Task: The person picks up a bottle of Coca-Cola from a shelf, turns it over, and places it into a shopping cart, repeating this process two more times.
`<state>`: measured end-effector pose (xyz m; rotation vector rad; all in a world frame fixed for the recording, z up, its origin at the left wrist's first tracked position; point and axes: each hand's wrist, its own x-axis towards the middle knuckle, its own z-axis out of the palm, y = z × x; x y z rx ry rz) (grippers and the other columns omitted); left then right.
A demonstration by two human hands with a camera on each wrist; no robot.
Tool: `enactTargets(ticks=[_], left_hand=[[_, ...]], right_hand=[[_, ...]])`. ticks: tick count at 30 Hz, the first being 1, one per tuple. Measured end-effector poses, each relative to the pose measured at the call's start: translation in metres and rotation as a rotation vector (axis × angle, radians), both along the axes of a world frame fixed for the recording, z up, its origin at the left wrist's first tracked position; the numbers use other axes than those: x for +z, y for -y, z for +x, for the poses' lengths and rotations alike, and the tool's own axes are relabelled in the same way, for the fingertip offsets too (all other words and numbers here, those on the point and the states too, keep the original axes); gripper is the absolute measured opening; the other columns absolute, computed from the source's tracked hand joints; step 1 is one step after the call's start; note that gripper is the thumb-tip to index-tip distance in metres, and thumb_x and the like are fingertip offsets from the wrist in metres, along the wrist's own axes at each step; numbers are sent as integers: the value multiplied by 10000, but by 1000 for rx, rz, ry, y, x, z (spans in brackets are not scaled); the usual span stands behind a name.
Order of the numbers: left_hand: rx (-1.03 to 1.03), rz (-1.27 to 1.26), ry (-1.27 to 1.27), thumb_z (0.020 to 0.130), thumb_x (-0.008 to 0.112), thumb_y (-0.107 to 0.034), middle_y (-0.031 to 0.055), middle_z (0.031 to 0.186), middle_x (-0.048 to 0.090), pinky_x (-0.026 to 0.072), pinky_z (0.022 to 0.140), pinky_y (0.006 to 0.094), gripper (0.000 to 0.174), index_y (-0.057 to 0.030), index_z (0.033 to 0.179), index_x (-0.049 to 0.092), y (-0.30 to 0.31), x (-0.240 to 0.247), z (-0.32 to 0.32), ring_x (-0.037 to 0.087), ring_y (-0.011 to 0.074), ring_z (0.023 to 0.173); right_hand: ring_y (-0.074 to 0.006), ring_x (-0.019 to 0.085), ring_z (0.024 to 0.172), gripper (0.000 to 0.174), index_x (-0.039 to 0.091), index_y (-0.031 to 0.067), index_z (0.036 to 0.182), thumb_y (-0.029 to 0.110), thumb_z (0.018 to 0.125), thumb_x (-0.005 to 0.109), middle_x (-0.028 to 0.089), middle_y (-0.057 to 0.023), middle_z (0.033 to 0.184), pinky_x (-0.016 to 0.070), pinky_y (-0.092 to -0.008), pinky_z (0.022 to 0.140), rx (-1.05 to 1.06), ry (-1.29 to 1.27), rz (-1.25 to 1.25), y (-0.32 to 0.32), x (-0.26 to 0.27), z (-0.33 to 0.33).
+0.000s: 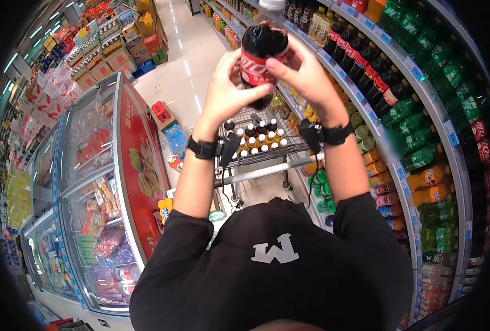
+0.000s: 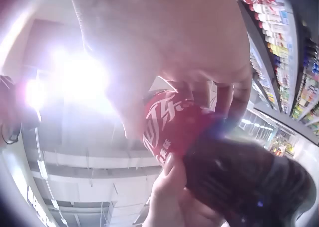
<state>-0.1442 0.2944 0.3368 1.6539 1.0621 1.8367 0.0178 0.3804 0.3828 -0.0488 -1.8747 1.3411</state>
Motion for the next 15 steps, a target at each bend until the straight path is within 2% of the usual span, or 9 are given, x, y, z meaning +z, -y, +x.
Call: enactTargets(ticks=[2,5,6,7,8,10,12,13,15], left_hand=[[-3,-27,-50,679,885,-129,77,1216,552,529,948,325,767,13,1320,490,-13,12,-13,609,183,1098],[-24,-28,-95,702,872,-139,88,1171,616,538,934,322,711,-7,1296,505,-32,29,-28,644,177,1039],[-30,-40,-119,706,868,-140,85,1147,632,540,924,316,678,-10,1273,521,-42,32,-36,648,171,1035],[-36,-50,-143,710,864,-141,82,1124,647,543,914,310,645,-14,1250,537,-48,39,-41,651,164,1030],[41,-109,-228,718,855,-134,76,1080,671,548,890,303,573,-27,1203,570,-52,44,-46,660,151,1012],[159,-96,-378,691,874,-214,64,1048,687,555,871,320,592,-39,1183,594,-72,46,-60,670,167,983],[257,-97,-504,679,881,-248,64,1049,687,558,857,329,618,-41,1187,596,-95,44,-75,673,172,972],[266,-161,-568,667,885,-270,68,1042,685,552,854,333,635,-44,1187,598,-106,42,-82,668,173,963],[274,-242,-629,656,888,-293,72,1036,683,547,851,337,652,-46,1188,601,-134,26,-99,664,174,953]], right_hand=[[-91,614,948,521,578,31,1232,251,818,807,661,-26,1073,509,-274,859,-27,50,56,-11,19,-6],[-106,633,921,503,604,25,1197,242,798,820,686,-43,1019,527,-271,808,-87,108,214,-38,39,-17],[-125,654,910,540,609,3,1174,269,765,841,697,-75,1002,540,-281,792,-155,100,265,-44,44,-20],[-207,673,954,380,598,44,1203,295,925,659,687,-81,1083,550,-329,848,-38,132,105,-22,65,-20],[-216,669,976,425,585,39,1219,318,911,675,684,-84,1097,533,-324,884,-56,152,212,-33,64,-20],[-225,665,998,472,573,35,1235,342,897,691,681,-87,1111,517,-319,921,-69,170,312,-66,55,-30],[-149,672,911,608,594,-11,1182,298,730,860,700,-107,999,548,-300,798,-300,255,465,-111,32,-54],[-200,691,907,658,576,-23,1196,327,717,861,701,-140,986,550,-326,821,-270,219,437,-130,17,-66],[-250,696,915,680,561,-28,1210,362,728,842,700,-163,984,547,-346,830,-290,248,578,-169,-15,-87]])
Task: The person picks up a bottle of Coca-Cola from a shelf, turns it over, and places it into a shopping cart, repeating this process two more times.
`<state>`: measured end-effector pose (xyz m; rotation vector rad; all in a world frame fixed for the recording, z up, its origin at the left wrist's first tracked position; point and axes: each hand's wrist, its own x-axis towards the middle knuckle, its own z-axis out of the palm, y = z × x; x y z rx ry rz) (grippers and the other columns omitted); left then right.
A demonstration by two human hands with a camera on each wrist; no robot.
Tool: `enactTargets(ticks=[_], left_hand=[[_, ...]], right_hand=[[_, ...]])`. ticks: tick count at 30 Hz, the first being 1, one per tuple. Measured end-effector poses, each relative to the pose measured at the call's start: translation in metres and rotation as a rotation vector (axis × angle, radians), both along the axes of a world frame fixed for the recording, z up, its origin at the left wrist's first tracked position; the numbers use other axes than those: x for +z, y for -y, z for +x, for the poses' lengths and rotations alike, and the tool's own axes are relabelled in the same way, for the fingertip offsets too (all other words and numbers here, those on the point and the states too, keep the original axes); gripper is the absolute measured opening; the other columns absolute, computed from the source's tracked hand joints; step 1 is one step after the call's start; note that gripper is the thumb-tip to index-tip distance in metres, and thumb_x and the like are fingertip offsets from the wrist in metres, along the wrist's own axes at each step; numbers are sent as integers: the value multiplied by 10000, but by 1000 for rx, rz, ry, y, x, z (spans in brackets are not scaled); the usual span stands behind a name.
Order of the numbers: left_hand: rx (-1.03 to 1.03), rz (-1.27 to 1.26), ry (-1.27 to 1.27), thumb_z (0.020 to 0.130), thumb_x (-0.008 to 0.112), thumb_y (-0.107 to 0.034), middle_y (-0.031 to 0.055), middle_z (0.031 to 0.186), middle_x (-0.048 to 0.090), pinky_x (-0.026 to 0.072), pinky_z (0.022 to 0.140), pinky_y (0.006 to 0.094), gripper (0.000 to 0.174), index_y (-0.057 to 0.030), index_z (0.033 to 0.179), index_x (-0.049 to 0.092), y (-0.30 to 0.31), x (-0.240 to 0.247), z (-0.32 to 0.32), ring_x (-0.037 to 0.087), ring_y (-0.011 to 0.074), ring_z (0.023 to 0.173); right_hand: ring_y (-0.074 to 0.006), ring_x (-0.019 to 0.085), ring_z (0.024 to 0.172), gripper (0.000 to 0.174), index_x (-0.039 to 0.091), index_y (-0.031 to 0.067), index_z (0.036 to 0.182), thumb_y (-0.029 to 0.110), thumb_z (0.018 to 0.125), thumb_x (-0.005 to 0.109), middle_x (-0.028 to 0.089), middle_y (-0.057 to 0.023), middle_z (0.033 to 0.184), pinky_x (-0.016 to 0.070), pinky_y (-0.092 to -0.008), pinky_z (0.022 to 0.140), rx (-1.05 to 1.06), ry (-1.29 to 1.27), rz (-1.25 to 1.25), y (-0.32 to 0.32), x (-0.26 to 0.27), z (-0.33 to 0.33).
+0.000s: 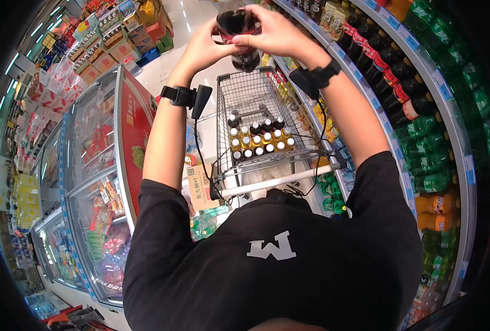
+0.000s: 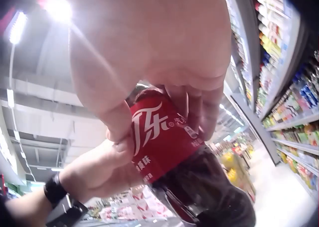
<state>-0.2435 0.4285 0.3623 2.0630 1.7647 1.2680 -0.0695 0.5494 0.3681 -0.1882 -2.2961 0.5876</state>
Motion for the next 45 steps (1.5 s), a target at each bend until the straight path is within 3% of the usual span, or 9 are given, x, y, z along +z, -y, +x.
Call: enactTargets(ticks=[4,8,13,18,20,27,31,36,45], left_hand=[[-55,13,126,637,900,-289,97,1003,666,524,860,340,792,-22,1264,496,-62,-84,-30,633,178,960],[85,-182,41,661,877,-223,164,1054,666,526,874,375,717,-30,1219,472,-104,-185,-50,669,286,1014],[76,-271,333,713,835,-118,189,1212,606,487,938,377,731,-49,1320,434,-125,-298,-42,600,305,1160],[109,-353,333,723,795,-68,197,1189,607,492,935,406,637,-83,1270,468,-125,-427,-49,586,376,1136],[135,-392,254,717,777,-56,179,1221,581,479,957,419,645,-103,1283,471,-123,-467,-52,559,375,1169],[388,-660,-93,705,789,-199,59,1217,610,273,1076,538,567,-172,1218,550,-106,-521,-46,527,264,1193],[407,-673,-372,675,824,-298,15,1120,659,233,1110,547,571,-164,1172,578,-102,-532,-50,511,234,1209],[325,-764,-527,652,841,-363,7,1124,651,246,1112,549,595,-158,1167,627,-104,-533,-49,511,213,1193],[303,-865,-607,726,775,-438,-58,1082,660,354,999,474,516,-253,1192,655,-107,-533,-50,535,184,1122]], right_hand=[[-249,670,966,599,560,-1,1199,286,746,828,676,-160,1040,522,-361,860,-17,163,-162,-53,-77,-28],[-383,625,1050,620,540,1,1189,251,703,835,650,-230,1074,483,-414,925,85,220,-319,-90,-175,-52],[-387,557,1139,637,495,-2,1215,221,716,823,556,-230,1196,449,-424,983,109,251,-386,-125,-319,-73],[-389,539,1161,649,431,31,1288,215,776,785,538,-209,1232,444,-432,978,69,429,-487,-118,-416,-74],[-417,544,1159,679,409,10,1270,207,750,800,534,-253,1211,455,-450,966,70,461,-531,-118,-459,-75],[-408,585,1096,722,436,15,1234,247,689,849,599,-256,1145,474,-446,917,170,589,-654,-114,-545,-94],[-413,588,1082,716,440,12,1212,246,680,859,596,-254,1144,482,-432,904,197,540,-614,-108,-574,-99],[-417,580,1038,634,440,14,1119,179,662,847,593,-235,1077,483,-440,869,159,563,-603,-103,-598,-102],[-379,624,995,714,366,-3,1206,209,699,823,603,-263,1041,506,-412,839,241,707,-654,-113,-632,-110]])
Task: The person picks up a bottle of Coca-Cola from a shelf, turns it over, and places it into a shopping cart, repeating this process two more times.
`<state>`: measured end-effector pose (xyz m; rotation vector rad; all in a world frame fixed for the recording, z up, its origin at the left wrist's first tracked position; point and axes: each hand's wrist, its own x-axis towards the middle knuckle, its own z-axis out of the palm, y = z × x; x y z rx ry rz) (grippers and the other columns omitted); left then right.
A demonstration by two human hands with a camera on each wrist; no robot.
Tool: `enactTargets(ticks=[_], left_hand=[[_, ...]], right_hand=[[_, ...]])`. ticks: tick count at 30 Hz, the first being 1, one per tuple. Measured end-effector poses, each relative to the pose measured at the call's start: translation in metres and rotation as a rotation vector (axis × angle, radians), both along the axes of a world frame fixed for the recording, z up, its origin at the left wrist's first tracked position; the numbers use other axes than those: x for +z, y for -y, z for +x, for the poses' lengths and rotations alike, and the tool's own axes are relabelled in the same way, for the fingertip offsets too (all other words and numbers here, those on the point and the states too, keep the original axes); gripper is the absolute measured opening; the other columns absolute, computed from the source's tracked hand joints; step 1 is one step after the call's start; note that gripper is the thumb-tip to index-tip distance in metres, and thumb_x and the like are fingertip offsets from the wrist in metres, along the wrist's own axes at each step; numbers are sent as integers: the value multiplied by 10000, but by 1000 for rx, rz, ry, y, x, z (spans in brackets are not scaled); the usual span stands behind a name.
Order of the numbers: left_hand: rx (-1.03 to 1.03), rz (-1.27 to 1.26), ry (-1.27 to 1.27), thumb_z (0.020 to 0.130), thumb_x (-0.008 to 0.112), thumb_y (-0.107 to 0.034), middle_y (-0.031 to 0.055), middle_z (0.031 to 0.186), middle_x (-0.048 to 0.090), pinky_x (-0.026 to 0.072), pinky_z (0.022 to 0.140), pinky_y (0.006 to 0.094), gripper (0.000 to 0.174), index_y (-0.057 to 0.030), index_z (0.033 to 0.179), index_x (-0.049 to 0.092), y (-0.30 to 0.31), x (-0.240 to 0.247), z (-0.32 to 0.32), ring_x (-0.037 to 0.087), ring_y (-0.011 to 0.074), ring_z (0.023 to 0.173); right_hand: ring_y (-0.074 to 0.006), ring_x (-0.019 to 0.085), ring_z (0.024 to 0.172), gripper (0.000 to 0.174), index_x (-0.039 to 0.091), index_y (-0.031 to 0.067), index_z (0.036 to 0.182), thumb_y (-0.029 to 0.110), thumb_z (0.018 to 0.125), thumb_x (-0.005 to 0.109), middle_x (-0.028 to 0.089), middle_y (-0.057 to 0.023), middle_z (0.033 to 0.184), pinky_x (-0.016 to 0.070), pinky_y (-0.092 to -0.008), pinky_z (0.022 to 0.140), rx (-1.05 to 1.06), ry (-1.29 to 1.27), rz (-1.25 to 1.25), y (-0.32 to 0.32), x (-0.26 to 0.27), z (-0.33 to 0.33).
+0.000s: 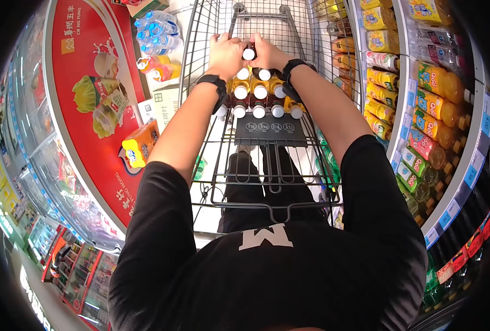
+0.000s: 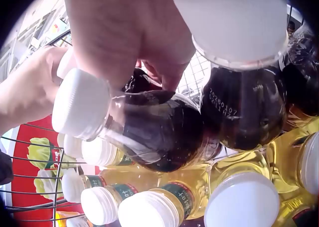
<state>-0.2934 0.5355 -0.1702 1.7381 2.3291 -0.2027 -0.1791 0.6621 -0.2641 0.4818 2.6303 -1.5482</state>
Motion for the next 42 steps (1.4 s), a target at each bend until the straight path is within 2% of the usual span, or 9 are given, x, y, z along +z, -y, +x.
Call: enactTargets(ticks=[17,22,24,29,31,32,38,40,42], left_hand=[[99,60,57,696,819,-343,2,1052,652,325,1029,510,524,-184,1164,646,7,10,-8,516,222,1136],[99,226,144,735,799,-343,63,1186,599,335,1025,524,648,-169,1310,555,24,39,-14,487,263,1202],[183,356,216,803,745,-313,113,1166,613,376,1008,477,486,-126,1232,613,36,56,-16,499,310,1181],[230,498,410,855,675,-254,194,1047,645,455,947,425,302,-44,1073,681,90,128,-25,569,370,1078],[251,408,482,858,673,-249,209,1060,647,456,950,431,311,-33,1082,676,116,160,-30,583,371,1075],[264,458,557,862,672,-246,221,1071,651,457,947,431,312,-28,1086,674,132,168,-32,588,366,1082],[278,466,604,889,673,-207,180,1034,673,496,889,365,284,3,1079,654,251,224,15,649,285,1014],[311,384,737,887,676,-244,190,1061,649,472,929,394,315,-9,1096,653,292,227,37,604,321,1075],[340,356,810,881,681,-281,209,1150,593,442,983,421,364,-20,1132,645,326,217,56,545,366,1158]], right_hand=[[-386,602,1123,921,331,-48,1412,282,694,804,593,-309,1194,484,-391,952,-11,14,24,0,31,0],[-360,580,1163,788,346,-30,1428,224,794,739,552,-305,1279,471,-400,961,-44,144,18,-8,65,12],[-353,589,1155,654,419,-45,1382,213,845,688,571,-288,1263,473,-392,960,-104,140,60,-9,78,26],[-301,634,1022,501,528,-33,1279,229,876,667,647,-220,1130,496,-374,880,-213,295,82,-7,158,60],[-259,639,948,445,572,-22,1226,231,875,671,659,-183,1085,503,-360,822,-178,90,251,-2,182,82],[-369,621,1065,441,596,-30,1173,248,839,676,643,-253,1116,488,-407,922,-206,96,167,2,203,93],[-112,585,823,359,575,1,1204,195,912,651,632,-26,890,488,-284,755,-311,29,-41,88,323,169],[-128,588,805,385,567,12,1227,221,916,654,632,-33,877,486,-290,747,-276,46,24,124,357,204],[-260,634,934,417,568,12,1226,245,893,662,657,-136,999,499,-350,829,-251,131,225,155,378,240]])
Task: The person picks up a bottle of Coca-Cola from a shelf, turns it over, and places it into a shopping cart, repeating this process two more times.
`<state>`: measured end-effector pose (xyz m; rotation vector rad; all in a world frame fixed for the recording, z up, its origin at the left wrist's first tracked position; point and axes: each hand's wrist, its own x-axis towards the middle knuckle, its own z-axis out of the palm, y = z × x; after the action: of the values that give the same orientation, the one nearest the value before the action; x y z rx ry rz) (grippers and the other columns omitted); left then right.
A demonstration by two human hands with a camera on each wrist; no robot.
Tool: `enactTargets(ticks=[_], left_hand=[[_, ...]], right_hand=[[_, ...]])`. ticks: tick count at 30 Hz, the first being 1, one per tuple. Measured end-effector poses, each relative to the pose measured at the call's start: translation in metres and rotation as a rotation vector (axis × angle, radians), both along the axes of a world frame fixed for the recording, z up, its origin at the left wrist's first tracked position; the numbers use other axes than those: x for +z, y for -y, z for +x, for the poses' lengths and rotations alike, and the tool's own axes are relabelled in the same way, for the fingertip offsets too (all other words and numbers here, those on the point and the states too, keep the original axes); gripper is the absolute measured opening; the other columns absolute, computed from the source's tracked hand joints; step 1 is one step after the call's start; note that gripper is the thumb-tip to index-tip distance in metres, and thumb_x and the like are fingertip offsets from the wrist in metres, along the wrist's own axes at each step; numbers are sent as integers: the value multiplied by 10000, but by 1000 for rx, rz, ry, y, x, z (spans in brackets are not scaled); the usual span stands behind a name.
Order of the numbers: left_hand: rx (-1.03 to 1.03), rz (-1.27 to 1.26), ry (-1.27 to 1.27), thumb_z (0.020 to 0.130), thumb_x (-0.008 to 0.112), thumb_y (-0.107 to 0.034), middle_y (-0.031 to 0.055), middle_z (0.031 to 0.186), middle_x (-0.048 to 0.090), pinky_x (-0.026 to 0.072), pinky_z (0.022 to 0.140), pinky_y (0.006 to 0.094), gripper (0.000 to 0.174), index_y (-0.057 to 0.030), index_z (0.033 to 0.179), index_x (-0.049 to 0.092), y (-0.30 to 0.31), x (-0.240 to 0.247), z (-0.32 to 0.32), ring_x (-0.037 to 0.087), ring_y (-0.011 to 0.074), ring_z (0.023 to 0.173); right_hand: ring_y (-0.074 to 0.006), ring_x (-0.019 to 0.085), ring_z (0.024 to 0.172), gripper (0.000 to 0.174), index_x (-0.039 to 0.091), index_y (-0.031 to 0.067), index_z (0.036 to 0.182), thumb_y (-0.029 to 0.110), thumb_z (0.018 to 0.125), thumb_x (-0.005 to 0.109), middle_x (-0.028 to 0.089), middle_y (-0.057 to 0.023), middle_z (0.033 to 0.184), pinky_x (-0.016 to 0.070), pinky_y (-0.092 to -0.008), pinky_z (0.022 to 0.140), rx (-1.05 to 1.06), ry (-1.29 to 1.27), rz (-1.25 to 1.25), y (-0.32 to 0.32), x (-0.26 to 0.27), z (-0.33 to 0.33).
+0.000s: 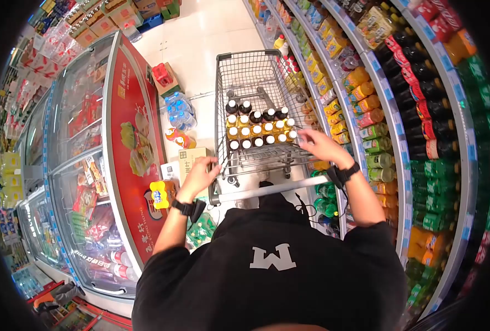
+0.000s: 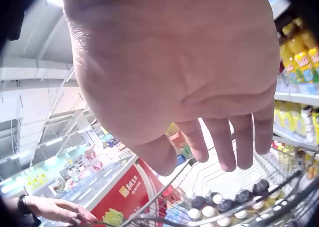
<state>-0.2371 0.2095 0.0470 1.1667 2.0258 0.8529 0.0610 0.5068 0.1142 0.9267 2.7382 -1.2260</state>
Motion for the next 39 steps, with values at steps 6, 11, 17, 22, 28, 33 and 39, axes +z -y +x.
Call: enactTargets(ticks=[6,11,17,22,28,33,39], left_hand=[[136,-26,-25,878,588,-126,241,1288,505,403,1041,422,386,-51,1256,563,52,-22,56,496,393,1216],[283,74,13,827,454,2,224,1157,607,418,1000,432,413,-61,1218,570,47,-43,60,533,371,1164],[330,29,203,804,440,7,205,1133,617,434,981,390,407,-42,1176,598,44,-63,46,574,339,1095],[346,83,158,836,430,15,164,1051,648,461,934,343,407,-29,1210,586,31,-12,62,608,260,998],[334,308,220,843,511,-10,244,1273,585,430,1001,375,592,-59,1423,407,27,-100,1,585,330,1173],[447,-85,-651,805,633,-76,214,1039,642,473,846,464,437,12,1226,554,20,-49,28,604,398,963],[139,225,-824,792,649,-94,172,1126,571,390,927,483,392,-33,1170,565,-17,13,154,519,373,1065]], right_hand=[[-315,540,1132,329,641,57,1119,288,884,635,631,-123,1128,360,-467,1021,-300,138,428,70,-14,99],[-284,538,1093,246,677,76,1026,275,940,561,626,-89,1048,324,-466,1040,-353,-12,687,94,-47,119],[-276,541,1035,242,698,99,961,274,957,531,617,-66,986,288,-484,1063,-362,-78,673,87,-51,116],[-276,519,1094,300,703,132,1002,337,964,487,609,-72,1027,266,-506,1086,-347,-59,659,80,-56,116],[-305,543,1208,213,665,122,1040,217,850,647,652,-117,1114,327,-553,1090,-327,-348,643,69,-73,128],[-317,451,1311,355,588,67,1229,79,874,602,581,-146,1264,333,-433,1131,-397,-581,550,97,-65,170],[-312,584,1072,371,548,77,1266,80,895,558,644,-127,1106,467,-429,924,-575,-435,282,142,-105,230]])
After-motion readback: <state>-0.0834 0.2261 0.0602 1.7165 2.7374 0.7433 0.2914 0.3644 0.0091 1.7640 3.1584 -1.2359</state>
